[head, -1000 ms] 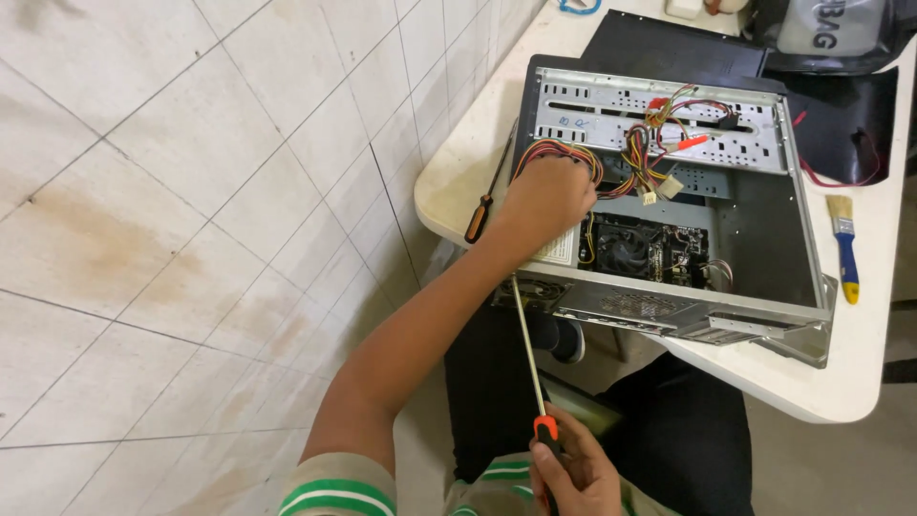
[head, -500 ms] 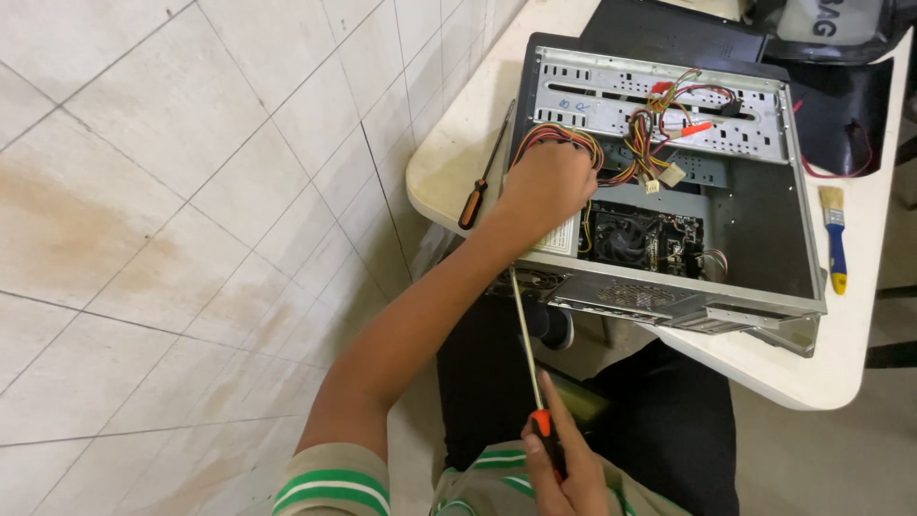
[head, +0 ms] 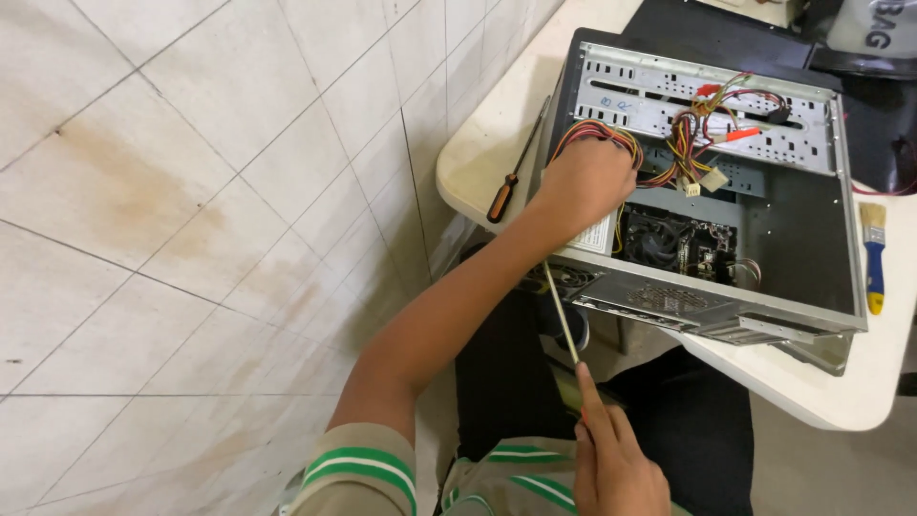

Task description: The person cleans computer cables with a brush, removes the side panel of a desktop case, and installs a power supply unit, securing it with screws.

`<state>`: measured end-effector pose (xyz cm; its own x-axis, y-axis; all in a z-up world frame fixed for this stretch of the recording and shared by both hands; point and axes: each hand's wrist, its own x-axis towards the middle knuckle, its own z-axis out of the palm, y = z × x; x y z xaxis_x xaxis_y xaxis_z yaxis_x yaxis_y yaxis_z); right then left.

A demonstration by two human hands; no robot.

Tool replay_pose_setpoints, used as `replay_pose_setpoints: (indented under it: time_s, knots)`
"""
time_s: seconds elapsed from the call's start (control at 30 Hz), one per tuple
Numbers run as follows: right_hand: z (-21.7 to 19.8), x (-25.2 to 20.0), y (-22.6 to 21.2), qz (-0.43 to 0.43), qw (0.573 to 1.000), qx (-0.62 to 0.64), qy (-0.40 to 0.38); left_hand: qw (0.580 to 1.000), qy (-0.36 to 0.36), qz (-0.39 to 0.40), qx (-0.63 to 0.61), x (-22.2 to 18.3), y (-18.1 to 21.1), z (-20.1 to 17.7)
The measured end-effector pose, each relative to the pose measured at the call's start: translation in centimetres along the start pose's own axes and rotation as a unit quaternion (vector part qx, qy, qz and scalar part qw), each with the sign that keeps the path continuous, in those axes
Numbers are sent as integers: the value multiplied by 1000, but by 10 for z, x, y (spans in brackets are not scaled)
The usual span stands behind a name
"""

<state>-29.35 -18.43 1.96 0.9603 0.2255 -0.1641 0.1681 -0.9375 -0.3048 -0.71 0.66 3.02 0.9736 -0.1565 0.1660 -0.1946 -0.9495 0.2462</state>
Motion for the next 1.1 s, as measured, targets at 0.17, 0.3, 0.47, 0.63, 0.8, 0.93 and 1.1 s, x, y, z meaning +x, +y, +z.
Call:
replay_pose_setpoints:
  time_s: [0.17,0.3,0.47,0.63,0.8,0.93,1.1]
  knots:
    - [-25,-9,-34,138,914,373,-82,1000,-10,-15,-21,-4,4,-7]
    - [-9,-9,-28,111,885,448,-70,1000,-9,-12,-17,-2,3,-2]
    - [-2,-4,-20,12,975,221,19,1000,-14,-5,-22,-6,3,-7]
    - [3,-5,-21,64,942,330,-21,999,20,21,-17,-4,1,-4]
    - [2,-8,-34,167,747,637,-89,998,30,34,-46,-4,-3,2]
    - [16,2,-18,190,681,695,-135,996,62,60,-33,-4,-4,3]
    - [27,10,-3,227,624,726,-178,951,152,220,-155,-27,5,-48]
